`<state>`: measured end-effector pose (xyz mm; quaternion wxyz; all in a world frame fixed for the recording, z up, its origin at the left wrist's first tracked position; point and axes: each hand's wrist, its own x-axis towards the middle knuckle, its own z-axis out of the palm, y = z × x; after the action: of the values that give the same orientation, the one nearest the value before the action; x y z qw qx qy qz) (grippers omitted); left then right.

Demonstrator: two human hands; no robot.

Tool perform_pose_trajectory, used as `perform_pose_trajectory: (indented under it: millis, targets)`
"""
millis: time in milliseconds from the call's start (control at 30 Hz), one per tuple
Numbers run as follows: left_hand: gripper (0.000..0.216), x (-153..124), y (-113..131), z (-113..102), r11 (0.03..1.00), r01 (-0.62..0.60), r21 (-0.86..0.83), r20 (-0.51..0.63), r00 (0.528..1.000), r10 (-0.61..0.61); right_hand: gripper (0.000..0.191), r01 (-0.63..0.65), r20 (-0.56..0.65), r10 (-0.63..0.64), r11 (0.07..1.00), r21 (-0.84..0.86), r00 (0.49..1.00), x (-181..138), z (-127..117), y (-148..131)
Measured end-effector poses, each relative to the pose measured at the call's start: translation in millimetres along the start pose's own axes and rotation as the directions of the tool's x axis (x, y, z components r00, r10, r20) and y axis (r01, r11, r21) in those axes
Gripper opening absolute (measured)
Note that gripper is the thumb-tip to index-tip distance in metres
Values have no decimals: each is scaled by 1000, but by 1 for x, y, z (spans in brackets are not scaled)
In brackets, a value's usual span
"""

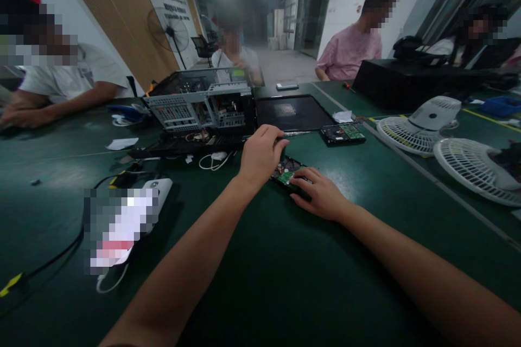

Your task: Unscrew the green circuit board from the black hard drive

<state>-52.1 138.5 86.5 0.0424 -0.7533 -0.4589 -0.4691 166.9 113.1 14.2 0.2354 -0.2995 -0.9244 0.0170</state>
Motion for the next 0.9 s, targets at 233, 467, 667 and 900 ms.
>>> perform_pose_trajectory:
  millis: [233,467,667,900]
  targets:
    - [20,-1,-3,4,998,48,-37,-53,997,-50,34,9,-5,-9,1000,-13,1000,0,0,1]
    - [5,1,2,1,1000,0,14,-24,1000,0,33,10,-2,-10,1000,-9,1000,0,0,0]
    - [5,0,4,-3,997,-6,76,-7,1000,6,33,-4,-19,4,1000,13,1000,-1,2,1]
    - [16,1,4,-2,999,-39,11,44,998,38,33,-4,-6,4,1000,10,1000,0,1,0]
